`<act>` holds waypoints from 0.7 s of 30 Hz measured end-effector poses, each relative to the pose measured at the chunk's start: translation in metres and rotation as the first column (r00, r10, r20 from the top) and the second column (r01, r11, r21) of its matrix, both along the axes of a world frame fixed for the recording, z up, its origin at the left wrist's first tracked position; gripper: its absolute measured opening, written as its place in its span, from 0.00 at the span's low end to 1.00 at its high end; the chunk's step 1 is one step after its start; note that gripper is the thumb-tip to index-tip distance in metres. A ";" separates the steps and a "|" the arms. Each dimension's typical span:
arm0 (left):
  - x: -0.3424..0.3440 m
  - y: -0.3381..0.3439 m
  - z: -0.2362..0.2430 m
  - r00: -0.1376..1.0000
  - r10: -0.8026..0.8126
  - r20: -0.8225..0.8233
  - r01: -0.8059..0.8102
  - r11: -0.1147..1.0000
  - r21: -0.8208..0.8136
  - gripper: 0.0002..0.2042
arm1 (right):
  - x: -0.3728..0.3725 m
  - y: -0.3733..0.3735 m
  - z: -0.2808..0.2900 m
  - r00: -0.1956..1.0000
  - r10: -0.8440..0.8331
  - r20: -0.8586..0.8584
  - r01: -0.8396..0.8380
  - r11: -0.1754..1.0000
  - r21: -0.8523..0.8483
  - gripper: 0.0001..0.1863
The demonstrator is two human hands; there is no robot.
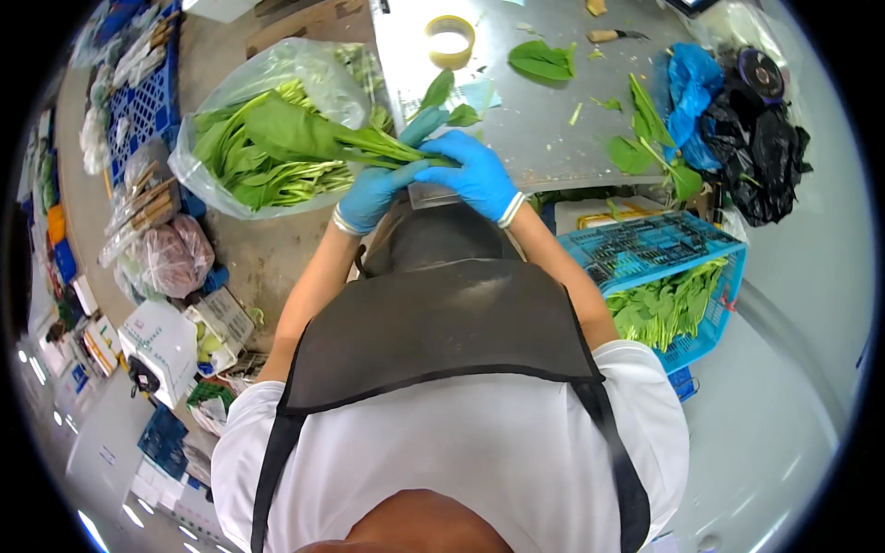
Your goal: The person takes bundles of leafy greens from a crate, removes individual yellowed or damaged leaves by hand, and places the sorted greens into plastic bags on a table or back into a crate.
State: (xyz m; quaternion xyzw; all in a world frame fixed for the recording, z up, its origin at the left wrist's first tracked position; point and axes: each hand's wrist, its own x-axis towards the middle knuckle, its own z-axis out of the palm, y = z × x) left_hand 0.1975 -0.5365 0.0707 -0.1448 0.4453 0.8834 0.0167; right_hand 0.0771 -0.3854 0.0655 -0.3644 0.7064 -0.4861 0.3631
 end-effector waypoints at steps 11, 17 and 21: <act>0.059 -0.038 -0.006 0.996 0.093 -0.005 -0.092 0.994 0.060 0.26 | 0.042 -0.058 -0.008 0.823 -0.371 0.431 0.349 0.928 0.132 0.09; 0.066 -0.068 0.005 0.950 0.306 -0.057 -0.303 0.951 0.054 0.18 | -0.014 -0.035 -0.032 0.395 -0.287 0.873 0.711 0.697 -0.092 0.16; 0.068 -0.137 -0.028 0.853 0.515 0.088 -0.508 0.777 0.371 0.18 | -0.055 0.003 -0.014 0.462 -0.420 0.781 0.773 0.623 -0.123 0.16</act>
